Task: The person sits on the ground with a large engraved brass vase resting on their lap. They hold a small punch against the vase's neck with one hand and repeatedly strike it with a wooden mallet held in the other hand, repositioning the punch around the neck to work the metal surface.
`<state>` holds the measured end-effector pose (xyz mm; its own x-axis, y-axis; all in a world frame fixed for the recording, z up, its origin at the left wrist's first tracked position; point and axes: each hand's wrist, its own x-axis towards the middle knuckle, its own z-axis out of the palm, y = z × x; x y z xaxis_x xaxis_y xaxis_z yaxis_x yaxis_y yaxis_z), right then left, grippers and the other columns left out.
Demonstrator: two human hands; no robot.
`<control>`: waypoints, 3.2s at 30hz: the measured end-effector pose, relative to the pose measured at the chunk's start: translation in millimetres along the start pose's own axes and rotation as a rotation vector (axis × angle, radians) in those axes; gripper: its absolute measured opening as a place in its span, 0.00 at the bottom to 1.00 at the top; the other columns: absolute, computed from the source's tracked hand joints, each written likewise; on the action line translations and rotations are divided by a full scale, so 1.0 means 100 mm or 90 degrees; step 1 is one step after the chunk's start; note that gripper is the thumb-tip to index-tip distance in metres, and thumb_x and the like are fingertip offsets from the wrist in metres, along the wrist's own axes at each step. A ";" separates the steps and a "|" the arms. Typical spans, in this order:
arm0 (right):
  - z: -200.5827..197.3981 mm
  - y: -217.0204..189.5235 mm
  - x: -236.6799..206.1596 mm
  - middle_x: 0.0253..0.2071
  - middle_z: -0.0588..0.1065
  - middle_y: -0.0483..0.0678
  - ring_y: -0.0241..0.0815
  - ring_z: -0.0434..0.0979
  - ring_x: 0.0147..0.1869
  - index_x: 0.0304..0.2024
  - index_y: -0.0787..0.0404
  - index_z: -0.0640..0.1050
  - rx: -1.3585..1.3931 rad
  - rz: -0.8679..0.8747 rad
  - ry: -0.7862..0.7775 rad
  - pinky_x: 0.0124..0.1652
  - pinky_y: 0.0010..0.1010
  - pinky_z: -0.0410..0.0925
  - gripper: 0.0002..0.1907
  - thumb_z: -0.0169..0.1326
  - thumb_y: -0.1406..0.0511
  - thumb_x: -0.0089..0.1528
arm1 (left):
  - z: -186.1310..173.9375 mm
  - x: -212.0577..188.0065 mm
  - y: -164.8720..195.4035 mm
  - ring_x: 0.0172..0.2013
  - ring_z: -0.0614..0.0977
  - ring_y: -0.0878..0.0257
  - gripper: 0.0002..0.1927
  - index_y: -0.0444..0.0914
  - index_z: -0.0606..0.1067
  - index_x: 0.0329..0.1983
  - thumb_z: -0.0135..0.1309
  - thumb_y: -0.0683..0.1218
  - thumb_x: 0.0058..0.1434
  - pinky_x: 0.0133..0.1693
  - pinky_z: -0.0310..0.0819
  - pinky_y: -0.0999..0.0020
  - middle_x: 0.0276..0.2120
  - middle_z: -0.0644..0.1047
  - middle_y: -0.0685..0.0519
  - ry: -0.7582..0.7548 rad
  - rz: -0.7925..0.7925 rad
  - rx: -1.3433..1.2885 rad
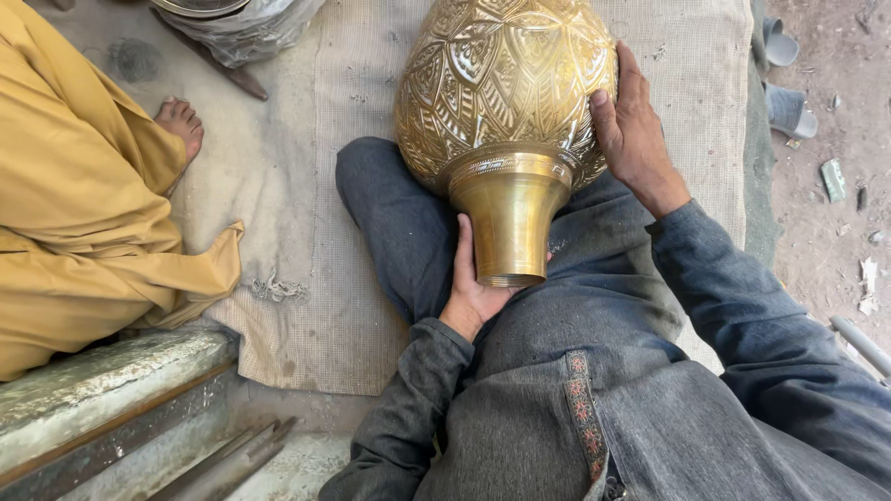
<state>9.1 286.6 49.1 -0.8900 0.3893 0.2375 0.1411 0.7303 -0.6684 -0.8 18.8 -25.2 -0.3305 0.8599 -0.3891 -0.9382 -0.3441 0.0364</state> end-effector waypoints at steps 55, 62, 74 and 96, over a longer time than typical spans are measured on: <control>-0.06 -0.46 0.54 0.65 0.72 0.61 0.54 0.75 0.65 0.67 0.67 0.70 0.210 0.065 0.112 0.62 0.43 0.70 0.25 0.46 0.57 0.74 | 0.29 0.07 0.18 0.50 0.81 0.58 0.21 0.37 0.75 0.57 0.46 0.56 0.72 0.54 0.75 0.61 0.53 0.79 0.48 0.434 0.204 0.244; -0.17 -0.44 0.62 0.64 0.73 0.59 0.51 0.76 0.66 0.67 0.65 0.70 0.229 0.087 0.091 0.63 0.38 0.69 0.25 0.46 0.56 0.74 | 0.18 0.17 0.03 0.47 0.82 0.57 0.19 0.33 0.72 0.56 0.47 0.53 0.74 0.49 0.78 0.61 0.48 0.79 0.47 0.237 0.196 0.125; -0.17 0.04 0.01 0.58 0.77 0.59 0.51 0.77 0.62 0.62 0.68 0.75 0.200 0.162 0.123 0.60 0.42 0.72 0.18 0.47 0.63 0.75 | 0.09 -0.19 0.31 0.34 0.81 0.52 0.20 0.32 0.77 0.40 0.52 0.54 0.75 0.40 0.74 0.63 0.32 0.81 0.43 0.663 0.238 0.989; -0.37 0.56 -1.46 0.39 0.76 0.59 0.52 0.78 0.39 0.56 0.68 0.69 0.009 0.522 0.105 0.37 0.43 0.71 0.17 0.56 0.63 0.71 | 0.71 -0.30 0.17 0.36 0.84 0.59 0.25 0.31 0.65 0.62 0.60 0.37 0.65 0.39 0.86 0.65 0.38 0.78 0.47 0.295 0.481 0.440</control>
<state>162.7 291.8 3.6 -0.4329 0.8719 -0.2287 0.7097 0.1732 -0.6829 -14.6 14.0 52.6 -0.9033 0.2465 -0.3510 -0.4167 -0.3104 0.8544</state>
